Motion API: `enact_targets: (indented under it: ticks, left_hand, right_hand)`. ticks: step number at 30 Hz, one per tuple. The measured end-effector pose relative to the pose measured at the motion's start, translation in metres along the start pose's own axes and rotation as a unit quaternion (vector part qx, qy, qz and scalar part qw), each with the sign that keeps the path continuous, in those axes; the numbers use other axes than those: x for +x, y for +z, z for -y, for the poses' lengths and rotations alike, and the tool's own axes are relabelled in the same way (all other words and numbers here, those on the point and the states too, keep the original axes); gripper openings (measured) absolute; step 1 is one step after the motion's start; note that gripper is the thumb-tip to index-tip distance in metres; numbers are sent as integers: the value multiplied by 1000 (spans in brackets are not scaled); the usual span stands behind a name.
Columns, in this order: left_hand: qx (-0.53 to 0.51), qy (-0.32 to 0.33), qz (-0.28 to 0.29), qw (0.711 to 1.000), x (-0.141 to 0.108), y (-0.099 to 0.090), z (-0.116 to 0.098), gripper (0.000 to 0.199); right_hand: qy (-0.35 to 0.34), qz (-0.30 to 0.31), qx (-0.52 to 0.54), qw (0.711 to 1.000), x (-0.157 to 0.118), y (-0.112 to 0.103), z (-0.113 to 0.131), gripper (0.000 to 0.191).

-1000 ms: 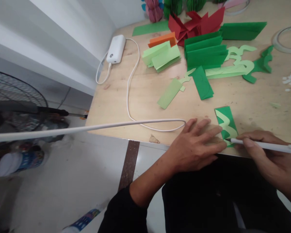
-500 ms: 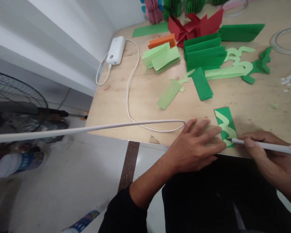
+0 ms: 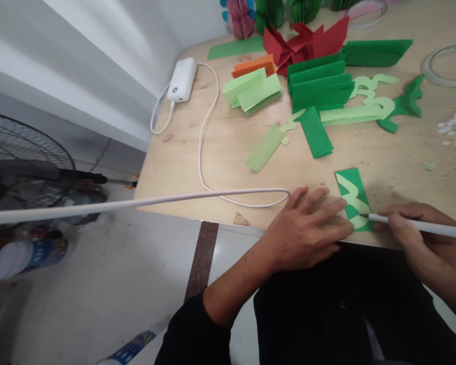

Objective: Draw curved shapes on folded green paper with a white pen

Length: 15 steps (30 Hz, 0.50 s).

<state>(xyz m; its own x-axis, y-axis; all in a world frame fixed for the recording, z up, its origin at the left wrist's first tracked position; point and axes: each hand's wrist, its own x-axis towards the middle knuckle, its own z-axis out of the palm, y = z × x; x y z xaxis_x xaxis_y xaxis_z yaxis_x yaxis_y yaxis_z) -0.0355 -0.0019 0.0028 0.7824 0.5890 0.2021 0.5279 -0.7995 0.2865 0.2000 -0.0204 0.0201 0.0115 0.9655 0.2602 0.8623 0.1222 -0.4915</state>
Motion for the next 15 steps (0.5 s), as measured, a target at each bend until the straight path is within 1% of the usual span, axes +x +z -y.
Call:
enact_targets:
  ticks: [10, 15]
  left_hand:
    - [-8, 1, 1, 1000, 0, -1, 0, 33]
    - [1, 0, 5, 1000, 0, 0, 0, 34]
  right_hand:
    - [-15, -12, -20, 1000, -2, 2, -2, 31]
    - [14, -20, -23, 999, -1, 4, -1, 34]
